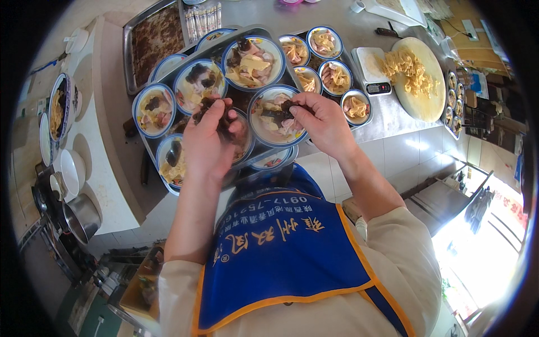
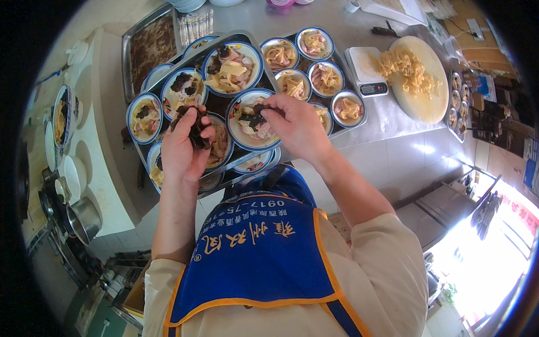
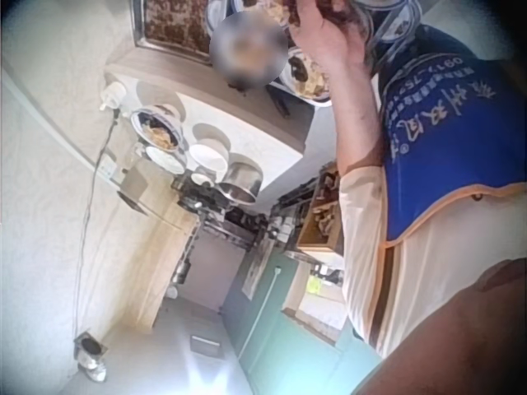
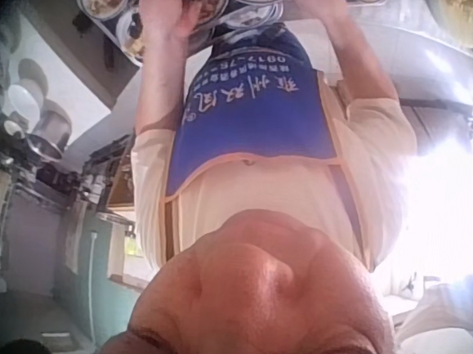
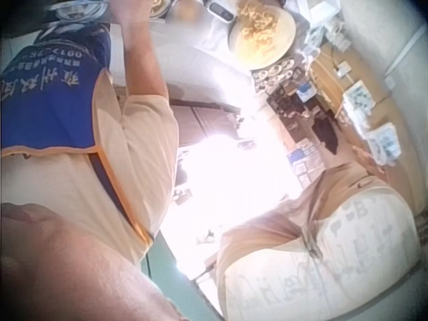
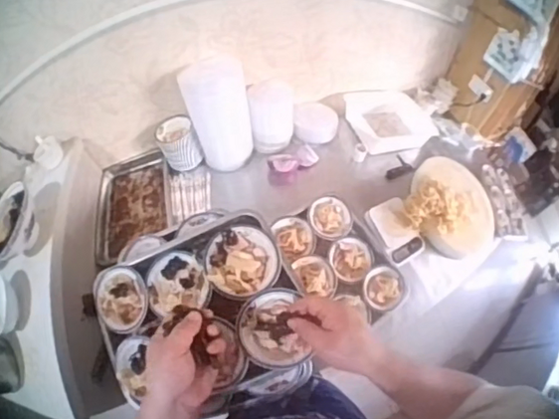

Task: The person assembles multiple small bowls of food by hand, adding shredded egg and dark ingredients to each bowl. The person moves trays of bowls across the counter and retrieves ingredients from a lower shelf.

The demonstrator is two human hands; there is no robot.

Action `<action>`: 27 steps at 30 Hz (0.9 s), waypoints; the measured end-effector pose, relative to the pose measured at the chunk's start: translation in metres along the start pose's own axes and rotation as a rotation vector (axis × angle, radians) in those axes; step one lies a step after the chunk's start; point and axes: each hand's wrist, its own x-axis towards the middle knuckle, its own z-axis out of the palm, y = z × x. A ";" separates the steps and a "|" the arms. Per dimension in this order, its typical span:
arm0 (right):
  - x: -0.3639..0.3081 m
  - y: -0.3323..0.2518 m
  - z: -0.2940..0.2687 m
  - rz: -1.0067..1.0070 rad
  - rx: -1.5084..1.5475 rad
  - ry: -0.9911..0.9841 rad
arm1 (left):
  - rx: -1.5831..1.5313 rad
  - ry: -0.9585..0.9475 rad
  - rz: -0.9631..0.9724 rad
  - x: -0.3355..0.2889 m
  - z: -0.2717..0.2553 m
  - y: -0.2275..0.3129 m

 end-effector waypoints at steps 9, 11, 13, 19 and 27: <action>-0.001 -0.015 -0.014 -0.217 -0.300 0.245 | -0.060 0.019 0.042 -0.011 -0.016 0.029; 0.002 -0.014 -0.014 -0.132 -0.128 0.181 | -0.105 0.045 0.058 -0.014 -0.028 0.042; 0.004 -0.022 -0.011 -0.035 0.015 0.075 | -0.116 0.077 0.094 -0.017 -0.042 0.056; 0.006 -0.032 0.042 -0.111 0.157 -0.106 | -0.168 0.098 0.272 -0.048 -0.094 0.105; 0.019 -0.057 0.098 -0.200 -0.264 -0.320 | -0.198 0.208 0.354 -0.083 -0.143 0.122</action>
